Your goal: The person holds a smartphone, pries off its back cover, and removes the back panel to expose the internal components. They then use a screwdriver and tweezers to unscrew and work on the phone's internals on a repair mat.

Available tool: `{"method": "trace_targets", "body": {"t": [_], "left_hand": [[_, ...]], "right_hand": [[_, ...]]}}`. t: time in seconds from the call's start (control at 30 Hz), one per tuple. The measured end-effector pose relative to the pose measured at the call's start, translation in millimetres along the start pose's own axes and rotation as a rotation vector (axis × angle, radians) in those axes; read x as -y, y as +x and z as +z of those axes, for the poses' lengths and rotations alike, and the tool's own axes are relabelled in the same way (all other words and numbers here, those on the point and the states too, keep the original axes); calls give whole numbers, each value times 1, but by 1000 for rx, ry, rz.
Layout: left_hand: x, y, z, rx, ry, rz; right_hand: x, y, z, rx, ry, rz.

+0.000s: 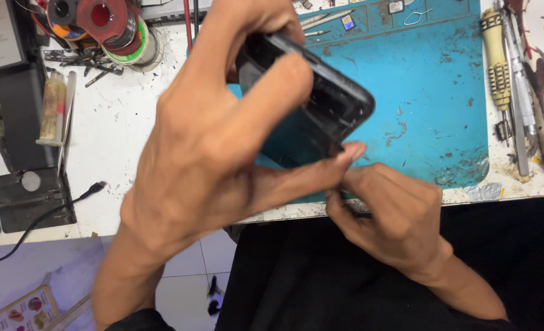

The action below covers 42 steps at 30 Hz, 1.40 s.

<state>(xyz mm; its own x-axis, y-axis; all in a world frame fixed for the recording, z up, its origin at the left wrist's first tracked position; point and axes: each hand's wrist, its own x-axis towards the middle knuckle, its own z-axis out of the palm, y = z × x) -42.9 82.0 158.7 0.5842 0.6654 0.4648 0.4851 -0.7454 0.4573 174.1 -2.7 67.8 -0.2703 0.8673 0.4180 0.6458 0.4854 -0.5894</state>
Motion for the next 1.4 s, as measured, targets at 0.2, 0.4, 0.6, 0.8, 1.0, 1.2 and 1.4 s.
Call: {"method": "trace_targets", "body": {"t": [0.2,0.4,0.6,0.8,1.0,1.2,1.4], "left_hand": [[4,23,12,-140,135,-38],[9,7,3,-117,202,-125],[6,-14,-22,24,93,-325],[4,-15,-28,75,-117,-339],[-5,-20,7,-133,-87,-257],[-2,-35,20,-93,-295,-157],[-11,-24,18,-171,-253,-67]], "right_hand": [[-3,12,-9,-41,369,411],[5,24,15,56,117,225],[16,36,32,78,98,88],[2,46,7,359,349,286],[-10,47,-9,328,339,245],[-17,41,-8,313,359,247],[-28,19,-20,137,366,146]]}}
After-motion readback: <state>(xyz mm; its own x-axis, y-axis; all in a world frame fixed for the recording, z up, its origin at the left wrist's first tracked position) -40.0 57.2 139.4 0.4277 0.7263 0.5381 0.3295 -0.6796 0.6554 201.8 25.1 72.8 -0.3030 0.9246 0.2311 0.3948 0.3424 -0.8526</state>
